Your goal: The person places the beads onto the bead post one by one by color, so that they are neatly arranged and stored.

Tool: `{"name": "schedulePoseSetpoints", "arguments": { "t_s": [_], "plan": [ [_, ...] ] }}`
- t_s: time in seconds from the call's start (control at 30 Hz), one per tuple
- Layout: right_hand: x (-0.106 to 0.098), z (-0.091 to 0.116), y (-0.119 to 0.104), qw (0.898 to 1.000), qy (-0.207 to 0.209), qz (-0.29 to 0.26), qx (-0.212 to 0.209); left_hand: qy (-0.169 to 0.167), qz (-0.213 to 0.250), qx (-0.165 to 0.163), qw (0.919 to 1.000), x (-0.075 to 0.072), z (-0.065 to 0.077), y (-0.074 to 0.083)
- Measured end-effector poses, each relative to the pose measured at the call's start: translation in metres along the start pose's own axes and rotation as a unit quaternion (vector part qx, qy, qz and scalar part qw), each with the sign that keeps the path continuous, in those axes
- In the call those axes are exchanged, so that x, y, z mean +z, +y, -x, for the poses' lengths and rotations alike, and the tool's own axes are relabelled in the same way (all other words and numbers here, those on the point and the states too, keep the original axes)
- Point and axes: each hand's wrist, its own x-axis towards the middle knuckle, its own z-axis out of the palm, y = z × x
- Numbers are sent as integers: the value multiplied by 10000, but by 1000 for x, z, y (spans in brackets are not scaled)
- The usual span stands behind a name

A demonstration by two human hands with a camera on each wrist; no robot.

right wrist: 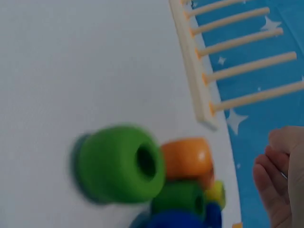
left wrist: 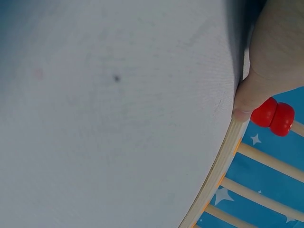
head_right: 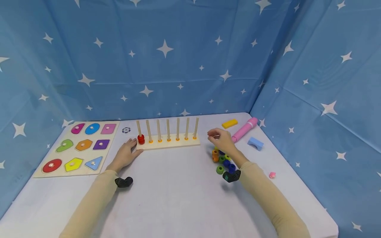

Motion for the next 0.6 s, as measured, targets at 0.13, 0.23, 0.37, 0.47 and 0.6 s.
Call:
{"name": "schedulePoseSetpoints", "arguments": {
  "t_s": [0.13, 0.23, 0.37, 0.47, 0.6],
  "plan": [
    [-6, 13, 18, 9986, -208, 209, 446, 3, -14, -53, 10000, 0, 0, -1],
    [-9, 23, 27, 9957, -339, 367, 783, -21, -36, -85, 10000, 1, 0, 0],
    [-11, 30, 34, 9926, -485, 522, 979, -27, -50, -118, 9999, 1, -1, 0],
    [-10, 32, 37, 9917, -568, 617, 978, 12, -21, -126, 9999, 2, -1, 0],
    [-7, 34, 40, 9907, -569, 667, 1039, 61, 20, -56, 10000, 2, 0, 1]
  ]
}}
